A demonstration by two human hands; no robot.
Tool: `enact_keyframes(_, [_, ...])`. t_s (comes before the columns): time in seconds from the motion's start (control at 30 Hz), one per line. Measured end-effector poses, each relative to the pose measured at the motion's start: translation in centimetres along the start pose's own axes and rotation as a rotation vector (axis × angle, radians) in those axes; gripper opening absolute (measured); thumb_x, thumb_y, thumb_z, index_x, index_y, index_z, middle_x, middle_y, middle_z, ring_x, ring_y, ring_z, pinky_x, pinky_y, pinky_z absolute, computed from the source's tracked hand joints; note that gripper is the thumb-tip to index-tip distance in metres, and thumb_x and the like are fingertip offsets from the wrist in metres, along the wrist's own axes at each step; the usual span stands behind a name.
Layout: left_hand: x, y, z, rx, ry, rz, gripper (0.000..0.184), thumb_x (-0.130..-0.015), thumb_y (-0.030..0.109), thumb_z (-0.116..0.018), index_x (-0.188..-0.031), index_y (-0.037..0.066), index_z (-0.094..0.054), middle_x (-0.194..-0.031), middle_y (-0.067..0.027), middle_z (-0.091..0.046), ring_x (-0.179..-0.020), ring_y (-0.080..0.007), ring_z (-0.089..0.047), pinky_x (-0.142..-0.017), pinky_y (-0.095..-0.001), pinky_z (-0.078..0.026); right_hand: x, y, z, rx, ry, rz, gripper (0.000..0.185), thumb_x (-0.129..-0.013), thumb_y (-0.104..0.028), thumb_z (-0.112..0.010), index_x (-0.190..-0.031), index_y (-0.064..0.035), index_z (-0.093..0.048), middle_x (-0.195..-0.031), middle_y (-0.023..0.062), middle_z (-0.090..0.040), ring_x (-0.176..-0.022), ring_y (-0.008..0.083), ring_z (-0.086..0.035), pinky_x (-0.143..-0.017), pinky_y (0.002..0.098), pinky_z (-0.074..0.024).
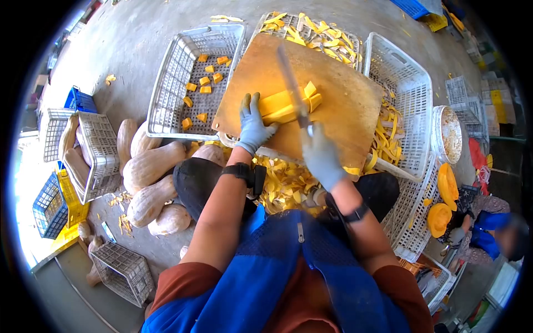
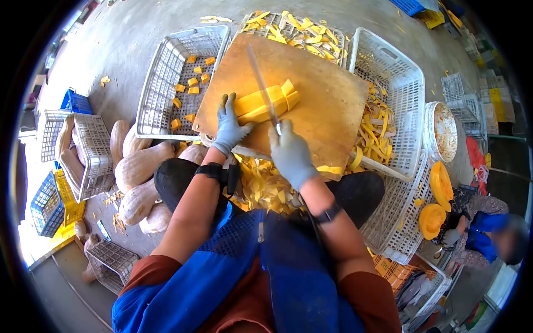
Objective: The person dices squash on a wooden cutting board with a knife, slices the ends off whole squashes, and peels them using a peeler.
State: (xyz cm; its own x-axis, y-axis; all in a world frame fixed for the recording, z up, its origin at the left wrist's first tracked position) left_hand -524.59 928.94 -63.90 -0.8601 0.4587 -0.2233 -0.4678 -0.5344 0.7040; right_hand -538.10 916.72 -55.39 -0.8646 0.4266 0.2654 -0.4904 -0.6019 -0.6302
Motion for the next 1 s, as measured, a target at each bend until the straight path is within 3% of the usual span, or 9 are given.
enact_keyframes(0.07, [0.2, 0.1, 0.2, -0.051, -0.058, -0.002, 0.093, -0.060, 0.026, -0.074, -0.137, 0.005, -0.026, -0.139, -0.0269, -0.026, -0.128, -0.0441, -0.025, -0.107, -0.0465, -0.026, -1.9, 3.4, -4.2, 0.068, -0.011, 0.041, 0.033, -0.092, -0.034, -0.045, -0.099, -0.0023, -0.045, -0.077, 0.0281, -0.060, -0.073, 0.0472, -0.057, -0.066, 0.0548, -0.0439])
enact_keyframes(0.3, [1.6, -1.0, 1.8, 0.046, -0.009, -0.016, 0.084, -0.066, 0.015, -0.068, -0.137, 0.002, -0.026, -0.137, -0.0272, -0.031, -0.126, -0.0428, -0.033, -0.106, -0.0434, -0.031, 1.6, -3.4, 0.8, -0.109, 0.063, 0.049, 0.032, -0.093, -0.033, -0.044, -0.102, -0.0021, -0.046, -0.076, 0.0279, -0.061, -0.073, 0.0474, -0.058, -0.066, 0.0527, -0.0452])
enact_keyframes(0.43, [1.8, -1.0, 2.0, 0.018, 0.050, -0.034, 0.079, -0.066, 0.008, -0.066, -0.135, 0.001, -0.029, -0.134, -0.0256, -0.037, -0.124, -0.0411, -0.037, -0.105, -0.0434, -0.032, -1.6, 0.2, -4.9, 0.099, 0.020, 0.203, 0.033, -0.092, -0.034, -0.044, -0.100, -0.0012, -0.045, -0.074, 0.0277, -0.060, -0.071, 0.0478, -0.057, -0.065, 0.0532, -0.0455])
enact_keyframes(0.47, [1.9, -1.2, 2.1, 0.024, 0.026, -0.021, 0.081, -0.065, 0.006, -0.066, -0.136, -0.001, -0.028, -0.135, -0.0262, -0.036, -0.124, -0.0415, -0.036, -0.105, -0.0427, -0.032, -1.5, -0.3, -4.2, 0.031, -0.063, 0.136, 0.034, -0.092, -0.034, -0.045, -0.099, -0.0006, -0.045, -0.075, 0.0277, -0.061, -0.072, 0.0478, -0.058, -0.066, 0.0535, -0.0454])
enact_keyframes(0.6, [3.3, -1.2, 2.9, 0.120, 0.054, 0.037, 0.083, -0.065, 0.004, -0.064, -0.138, -0.001, -0.025, -0.136, -0.0272, -0.035, -0.125, -0.0420, -0.035, -0.106, -0.0422, -0.031, 1.8, -5.1, -0.1, -0.067, 0.063, 0.158, 0.033, -0.092, -0.033, -0.045, -0.099, -0.0010, -0.047, -0.078, 0.0280, -0.061, -0.074, 0.0471, -0.058, -0.067, 0.0538, -0.0450])
enact_keyframes(0.7, [4.2, -0.9, 2.7, 0.118, 0.095, 0.069, 0.084, -0.065, 0.002, -0.063, -0.139, -0.002, -0.024, -0.136, -0.0278, -0.034, -0.126, -0.0423, -0.034, -0.107, -0.0418, -0.030, 0.6, -3.8, -4.9, 0.137, -0.138, 0.124, 0.034, -0.092, -0.034, -0.047, -0.098, -0.0007, -0.047, -0.078, 0.0270, -0.061, -0.073, 0.0467, -0.058, -0.067, 0.0535, -0.0449])
enact_keyframes(0.77, [4.2, -1.0, 2.0, 0.096, 0.145, 0.027, 0.084, -0.064, 0.001, -0.062, -0.139, -0.002, -0.024, -0.136, -0.0279, -0.033, -0.126, -0.0425, -0.034, -0.107, -0.0416, -0.030, -0.6, -1.5, -6.8, 0.072, -0.114, 0.110, 0.033, -0.091, -0.034, -0.048, -0.098, -0.0011, -0.047, -0.080, 0.0269, -0.061, -0.076, 0.0457, -0.059, -0.069, 0.0520, -0.0453])
enact_keyframes(0.9, [4.1, 1.0, 2.4, 0.068, 0.117, 0.056, 0.084, -0.067, 0.007, -0.064, -0.139, 0.000, -0.023, -0.142, -0.0273, -0.024, -0.131, -0.0453, -0.024, -0.109, -0.0445, -0.026, 2.7, -2.2, -1.8, -0.162, 0.085, 0.134, 0.031, -0.091, -0.032, -0.049, -0.098, -0.0020, -0.048, -0.080, 0.0263, -0.061, -0.077, 0.0448, -0.059, -0.066, 0.0502, -0.0456])
enact_keyframes(1.0, [3.9, 4.4, 1.8, -0.222, 0.017, 0.111, 0.094, -0.064, 0.040, -0.072, -0.143, 0.018, -0.025, -0.148, -0.0232, -0.015, -0.137, -0.0439, -0.009, -0.106, -0.0625, -0.009, 2.7, 1.9, 2.1, -0.204, 0.312, 0.008, 0.029, -0.091, -0.030, -0.049, -0.101, -0.0023, -0.049, -0.080, 0.0254, -0.062, -0.076, 0.0444, -0.059, -0.064, 0.0497, -0.0452])
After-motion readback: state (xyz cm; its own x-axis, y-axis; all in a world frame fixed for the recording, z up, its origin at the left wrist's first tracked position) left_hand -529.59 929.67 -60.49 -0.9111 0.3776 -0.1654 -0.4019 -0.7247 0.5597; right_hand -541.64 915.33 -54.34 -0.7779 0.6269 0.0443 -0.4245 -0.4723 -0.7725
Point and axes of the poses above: each hand's wrist, its own x-axis away from the middle knuckle, its own z-axis out of the back of the hand, y = z × x, the point moved 8 cm from there along -x, towards the middle knuckle
